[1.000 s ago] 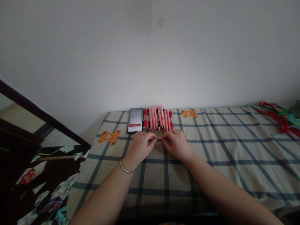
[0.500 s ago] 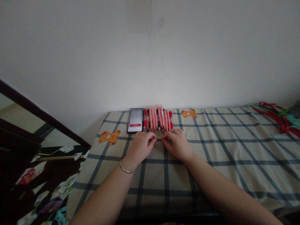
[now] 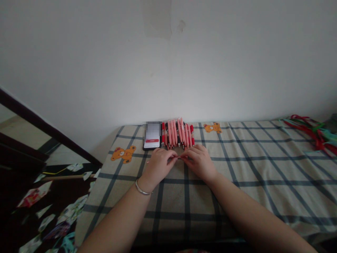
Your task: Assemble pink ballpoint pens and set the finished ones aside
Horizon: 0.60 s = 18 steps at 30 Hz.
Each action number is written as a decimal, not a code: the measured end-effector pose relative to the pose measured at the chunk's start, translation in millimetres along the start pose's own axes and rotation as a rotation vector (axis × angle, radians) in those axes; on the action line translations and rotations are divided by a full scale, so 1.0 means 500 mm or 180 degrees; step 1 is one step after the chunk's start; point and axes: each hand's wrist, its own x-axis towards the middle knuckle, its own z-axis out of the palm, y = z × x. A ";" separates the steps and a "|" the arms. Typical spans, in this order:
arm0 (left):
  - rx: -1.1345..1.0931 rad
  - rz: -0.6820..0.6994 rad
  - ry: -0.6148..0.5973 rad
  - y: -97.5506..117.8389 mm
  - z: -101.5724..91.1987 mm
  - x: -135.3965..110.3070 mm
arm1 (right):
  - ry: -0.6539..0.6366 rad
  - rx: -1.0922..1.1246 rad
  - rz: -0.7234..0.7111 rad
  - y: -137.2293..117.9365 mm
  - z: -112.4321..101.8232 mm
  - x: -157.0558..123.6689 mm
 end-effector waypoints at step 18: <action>-0.0272 -0.0040 -0.0028 -0.005 0.002 -0.003 | 0.0180 0.0394 0.0047 -0.001 -0.002 0.001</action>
